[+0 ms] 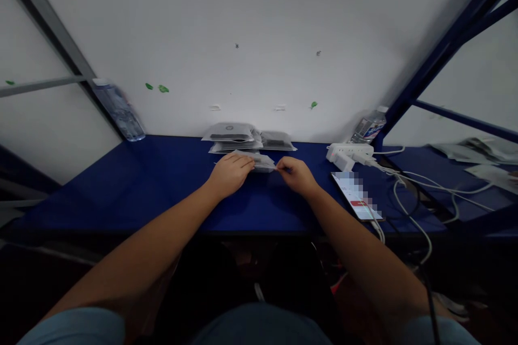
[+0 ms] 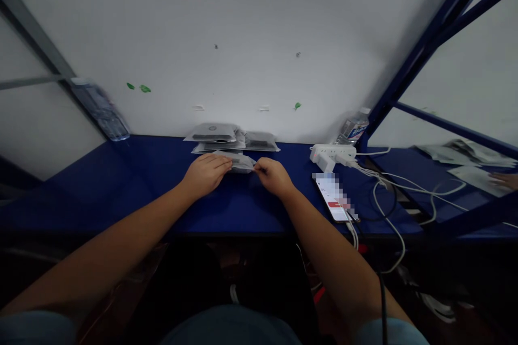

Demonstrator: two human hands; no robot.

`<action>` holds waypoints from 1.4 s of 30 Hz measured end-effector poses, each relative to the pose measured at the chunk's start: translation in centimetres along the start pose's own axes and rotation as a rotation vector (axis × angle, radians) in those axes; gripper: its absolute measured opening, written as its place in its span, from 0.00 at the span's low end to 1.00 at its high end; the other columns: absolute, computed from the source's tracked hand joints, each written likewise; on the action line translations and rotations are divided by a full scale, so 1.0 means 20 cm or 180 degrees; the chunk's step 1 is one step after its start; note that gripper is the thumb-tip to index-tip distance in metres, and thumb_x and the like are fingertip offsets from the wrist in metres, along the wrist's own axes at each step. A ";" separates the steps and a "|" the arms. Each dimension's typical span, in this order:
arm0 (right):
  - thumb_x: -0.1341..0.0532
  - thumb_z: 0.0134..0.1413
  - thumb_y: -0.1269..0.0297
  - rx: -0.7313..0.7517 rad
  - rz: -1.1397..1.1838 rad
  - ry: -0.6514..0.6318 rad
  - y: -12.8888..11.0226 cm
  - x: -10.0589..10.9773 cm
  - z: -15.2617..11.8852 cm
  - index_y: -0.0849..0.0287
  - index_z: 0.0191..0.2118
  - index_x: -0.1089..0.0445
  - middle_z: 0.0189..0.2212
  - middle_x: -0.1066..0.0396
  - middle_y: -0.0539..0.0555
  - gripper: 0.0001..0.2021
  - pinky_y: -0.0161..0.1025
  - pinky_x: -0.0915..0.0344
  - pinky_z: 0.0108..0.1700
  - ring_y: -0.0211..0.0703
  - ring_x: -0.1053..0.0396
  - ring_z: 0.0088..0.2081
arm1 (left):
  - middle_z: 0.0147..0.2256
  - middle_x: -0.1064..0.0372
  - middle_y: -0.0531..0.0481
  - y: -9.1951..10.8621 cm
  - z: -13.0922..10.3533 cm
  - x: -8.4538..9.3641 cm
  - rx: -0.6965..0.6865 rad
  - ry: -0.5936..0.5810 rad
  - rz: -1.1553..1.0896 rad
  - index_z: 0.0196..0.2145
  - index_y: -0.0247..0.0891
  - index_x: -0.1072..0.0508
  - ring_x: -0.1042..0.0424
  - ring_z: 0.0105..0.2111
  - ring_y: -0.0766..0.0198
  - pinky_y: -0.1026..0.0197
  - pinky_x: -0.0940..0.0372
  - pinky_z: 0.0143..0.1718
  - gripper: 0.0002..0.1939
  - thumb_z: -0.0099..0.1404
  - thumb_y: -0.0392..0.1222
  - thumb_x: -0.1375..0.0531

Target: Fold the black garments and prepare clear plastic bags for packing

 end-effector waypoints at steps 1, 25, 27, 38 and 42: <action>0.42 0.59 0.66 -0.0028 -0.0005 0.0050 0.02 0.01 0.00 0.56 0.27 0.32 0.30 0.27 0.53 0.09 0.38 0.36 0.39 0.42 0.30 0.34 | 0.48 0.22 0.45 -0.01 -0.01 0.01 0.0003 0.0061 0.0026 0.47 0.37 0.22 0.24 0.48 0.57 0.51 0.33 0.51 0.17 0.75 0.38 0.51; 0.38 0.54 0.60 -0.0705 0.0058 0.0620 0.26 0.11 -0.01 0.56 0.27 0.30 0.26 0.28 0.50 0.09 0.38 0.40 0.35 0.42 0.33 0.31 | 0.37 0.22 0.46 -0.22 -0.07 0.04 0.0094 -0.0248 -0.0235 0.39 0.38 0.22 0.24 0.39 0.57 0.55 0.31 0.40 0.13 0.71 0.38 0.48; 0.38 0.54 0.59 -0.0751 0.0067 0.0622 0.27 0.11 -0.01 0.56 0.27 0.30 0.26 0.28 0.50 0.09 0.38 0.41 0.35 0.42 0.33 0.30 | 0.37 0.23 0.46 -0.22 -0.07 0.04 0.0083 -0.0350 -0.0295 0.38 0.38 0.23 0.25 0.38 0.58 0.56 0.31 0.40 0.13 0.71 0.38 0.48; 0.38 0.53 0.57 -0.0837 0.0205 0.0681 0.31 0.12 -0.01 0.55 0.26 0.33 0.25 0.30 0.50 0.10 0.39 0.41 0.35 0.44 0.34 0.30 | 0.38 0.24 0.46 -0.28 -0.09 0.07 0.0241 -0.0497 -0.0510 0.37 0.39 0.24 0.26 0.41 0.58 0.57 0.33 0.41 0.13 0.72 0.42 0.48; 0.38 0.53 0.56 -0.1006 0.0215 0.0634 0.31 0.11 -0.02 0.55 0.27 0.33 0.26 0.29 0.50 0.10 0.39 0.40 0.36 0.44 0.34 0.31 | 0.39 0.25 0.46 -0.28 -0.09 0.06 0.0290 -0.0497 -0.0594 0.39 0.39 0.25 0.27 0.42 0.57 0.56 0.33 0.43 0.10 0.70 0.46 0.44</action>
Point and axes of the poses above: each hand's wrist, its own z-axis towards the middle knuckle, its own x-axis out of the back of the hand, y = z × x, the point moved 7 cm from there along z, towards the middle knuckle
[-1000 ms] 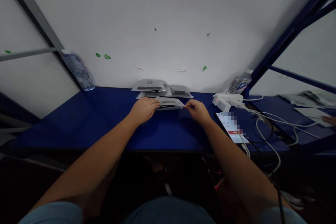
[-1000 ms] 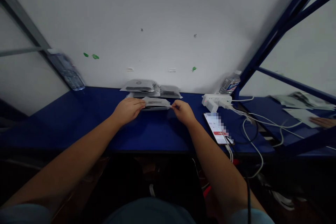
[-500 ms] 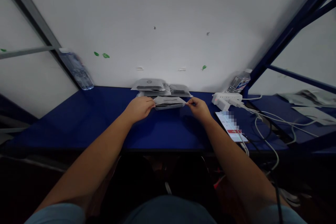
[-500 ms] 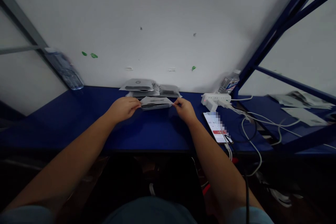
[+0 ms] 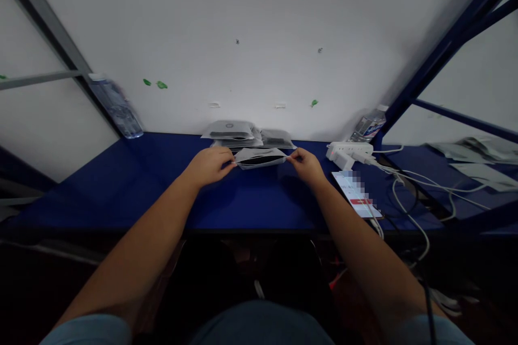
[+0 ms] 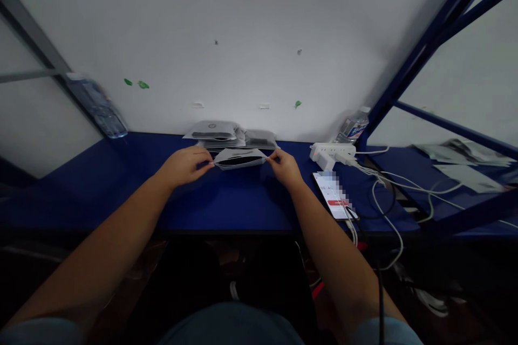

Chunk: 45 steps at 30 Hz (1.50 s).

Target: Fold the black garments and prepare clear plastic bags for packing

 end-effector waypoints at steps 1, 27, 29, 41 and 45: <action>0.38 0.54 0.55 -0.0030 -0.0010 -0.0034 0.00 -0.01 0.00 0.55 0.28 0.33 0.26 0.29 0.50 0.10 0.39 0.39 0.36 0.44 0.34 0.31 | 0.41 0.25 0.46 0.00 0.00 -0.01 -0.0008 0.0007 -0.0018 0.41 0.40 0.26 0.27 0.43 0.56 0.55 0.33 0.44 0.10 0.69 0.46 0.43; 0.39 0.57 0.70 0.1984 -0.0777 -0.0640 -0.44 -0.18 -0.21 0.57 0.58 0.31 0.54 0.31 0.62 0.22 0.54 0.35 0.58 0.54 0.34 0.56 | 0.31 0.29 0.46 0.35 0.03 -0.10 -0.1057 0.0251 0.0294 0.30 0.38 0.30 0.29 0.34 0.60 0.57 0.34 0.38 0.13 0.72 0.40 0.49; 0.37 0.56 0.70 0.2047 -0.0896 -0.0889 -0.44 -0.22 -0.22 0.57 0.59 0.32 0.57 0.33 0.63 0.24 0.55 0.36 0.59 0.56 0.36 0.58 | 0.31 0.29 0.46 0.38 0.02 -0.09 -0.1167 0.0284 0.0274 0.30 0.38 0.29 0.30 0.33 0.60 0.56 0.33 0.38 0.15 0.72 0.40 0.50; 0.39 0.54 0.76 0.1664 -0.1327 -0.1189 -0.34 -0.34 -0.21 0.56 0.61 0.32 0.60 0.33 0.62 0.27 0.61 0.45 0.63 0.58 0.38 0.62 | 0.65 0.43 0.36 0.22 0.06 -0.19 -0.0443 -0.0361 -0.0284 0.66 0.38 0.44 0.41 0.64 0.47 0.45 0.43 0.64 0.38 0.63 0.45 0.36; 0.43 0.52 0.81 0.1681 -0.1058 -0.1231 -0.32 -0.33 -0.19 0.51 0.57 0.28 0.59 0.30 0.57 0.29 0.58 0.44 0.64 0.54 0.37 0.62 | 0.69 0.50 0.36 0.11 0.04 -0.25 -0.0092 -0.0634 -0.0384 0.70 0.37 0.52 0.46 0.67 0.49 0.48 0.45 0.66 0.43 0.63 0.41 0.37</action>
Point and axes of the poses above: each hand's wrist, its own z-axis towards the middle knuckle, its own x-axis out of the back of the hand, y = z × x, the point moved 7 cm from there along z, towards the middle knuckle
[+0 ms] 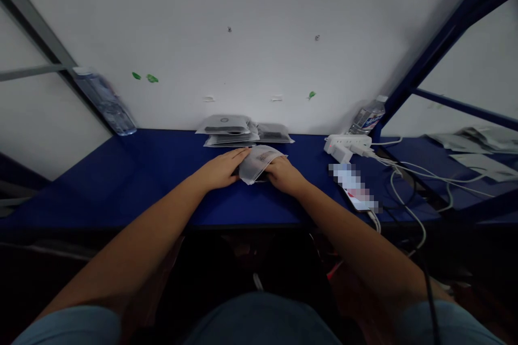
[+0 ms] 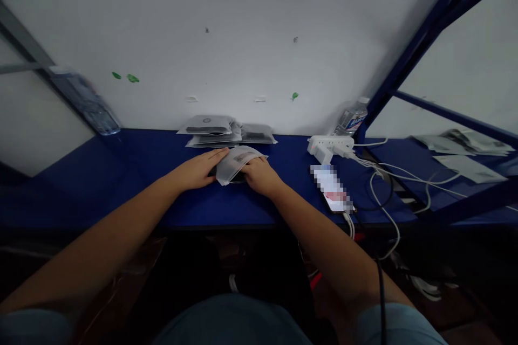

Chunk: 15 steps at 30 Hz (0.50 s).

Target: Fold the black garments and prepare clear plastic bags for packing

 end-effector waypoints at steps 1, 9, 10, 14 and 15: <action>0.44 0.52 0.82 0.0052 0.0100 0.0034 0.01 0.01 0.00 0.49 0.57 0.27 0.58 0.30 0.56 0.30 0.58 0.44 0.65 0.53 0.37 0.62 | 0.69 0.50 0.37 -0.01 0.00 0.00 0.0032 -0.0008 -0.0044 0.70 0.37 0.52 0.45 0.67 0.50 0.49 0.44 0.65 0.42 0.63 0.41 0.38; 0.48 0.48 0.85 0.0380 0.0852 0.0269 0.02 0.10 -0.01 0.53 0.61 0.30 0.60 0.32 0.56 0.35 0.55 0.43 0.66 0.49 0.37 0.63 | 0.63 0.38 0.33 -0.09 -0.03 -0.02 0.0412 -0.0204 0.0219 0.71 0.32 0.60 0.30 0.57 0.50 0.55 0.33 0.52 0.44 0.63 0.35 0.44; 0.48 0.48 0.85 0.0406 0.0882 0.0241 0.01 0.10 -0.01 0.52 0.61 0.30 0.61 0.32 0.56 0.36 0.55 0.43 0.66 0.48 0.37 0.63 | 0.62 0.36 0.34 -0.11 -0.03 -0.04 0.0469 -0.0268 0.0305 0.71 0.32 0.61 0.28 0.54 0.51 0.56 0.33 0.50 0.44 0.63 0.34 0.45; 0.47 0.48 0.85 0.0458 0.0938 0.0080 -0.01 0.10 0.00 0.49 0.60 0.30 0.60 0.31 0.53 0.35 0.56 0.44 0.67 0.48 0.37 0.63 | 0.58 0.30 0.38 -0.16 -0.04 -0.07 0.0454 -0.0231 0.0496 0.72 0.35 0.60 0.23 0.48 0.54 0.60 0.33 0.43 0.42 0.63 0.32 0.49; 0.47 0.48 0.85 0.0463 0.0957 0.0049 -0.01 0.09 0.00 0.49 0.60 0.29 0.60 0.31 0.53 0.35 0.56 0.44 0.67 0.48 0.37 0.63 | 0.56 0.29 0.38 -0.17 -0.04 -0.08 0.0431 -0.0204 0.0534 0.71 0.36 0.59 0.23 0.46 0.54 0.60 0.33 0.42 0.41 0.63 0.31 0.49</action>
Point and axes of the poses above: each hand's wrist, its own z-axis towards the middle knuckle, its own x-axis out of the back of the hand, y = z × x, the point moved 7 cm from there along z, towards the middle knuckle
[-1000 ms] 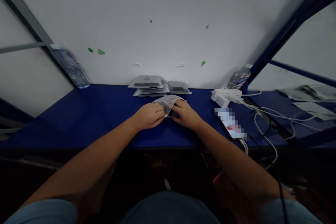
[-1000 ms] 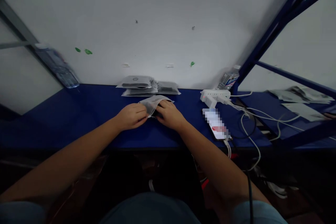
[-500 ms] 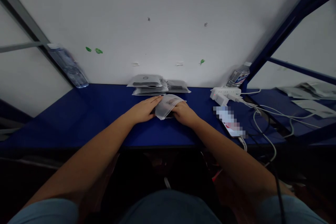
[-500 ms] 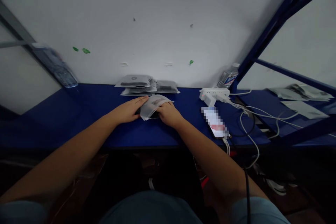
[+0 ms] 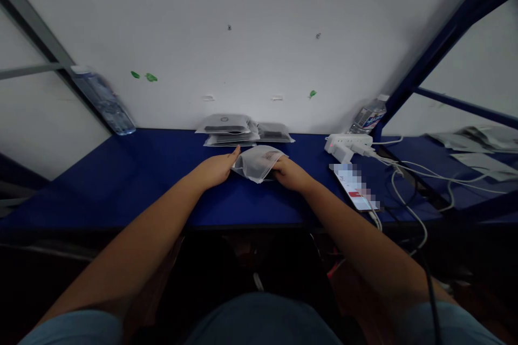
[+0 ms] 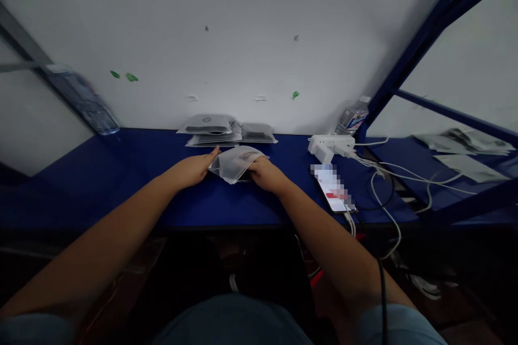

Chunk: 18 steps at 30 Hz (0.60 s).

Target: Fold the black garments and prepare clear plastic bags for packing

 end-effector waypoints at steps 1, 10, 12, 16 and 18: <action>0.47 0.48 0.85 -0.0005 0.0021 -0.0018 0.00 0.00 0.00 0.49 0.59 0.29 0.61 0.31 0.53 0.35 0.56 0.44 0.67 0.48 0.37 0.64 | 0.55 0.28 0.39 -0.01 0.00 -0.01 -0.0012 0.0020 0.0043 0.71 0.36 0.57 0.22 0.45 0.53 0.60 0.33 0.40 0.41 0.63 0.31 0.50; 0.51 0.43 0.87 0.0123 0.0344 -0.0094 0.03 -0.01 -0.02 0.48 0.59 0.29 0.62 0.33 0.51 0.40 0.53 0.43 0.66 0.44 0.37 0.63 | 0.55 0.27 0.40 -0.11 -0.05 0.00 0.0219 0.0020 0.0320 0.67 0.37 0.42 0.23 0.47 0.52 0.57 0.31 0.43 0.35 0.62 0.30 0.49; 0.52 0.43 0.87 0.0078 0.0448 -0.0131 0.02 -0.01 -0.02 0.47 0.60 0.31 0.64 0.36 0.49 0.40 0.52 0.43 0.66 0.43 0.39 0.65 | 0.56 0.28 0.39 -0.15 -0.07 0.01 0.0341 -0.0037 0.0393 0.67 0.36 0.41 0.23 0.49 0.51 0.57 0.30 0.43 0.36 0.60 0.29 0.49; 0.53 0.44 0.87 0.0079 0.0596 -0.0284 0.00 -0.01 -0.03 0.46 0.63 0.34 0.65 0.38 0.49 0.42 0.49 0.44 0.67 0.40 0.41 0.66 | 0.58 0.31 0.40 -0.19 -0.14 0.04 0.0423 -0.0059 0.0498 0.67 0.36 0.41 0.25 0.52 0.53 0.57 0.30 0.47 0.37 0.59 0.27 0.49; 0.52 0.45 0.87 0.0123 0.0584 -0.0328 -0.01 -0.02 -0.03 0.47 0.63 0.34 0.65 0.38 0.50 0.41 0.49 0.45 0.67 0.40 0.41 0.66 | 0.59 0.32 0.40 -0.19 -0.18 0.05 0.0447 -0.0122 0.0442 0.67 0.36 0.41 0.25 0.53 0.52 0.56 0.30 0.50 0.37 0.59 0.27 0.50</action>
Point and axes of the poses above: each hand's wrist, its own z-axis towards the middle knuckle, its own x-axis out of the back of the hand, y = z × x, the point moved 7 cm from there along z, towards the middle knuckle
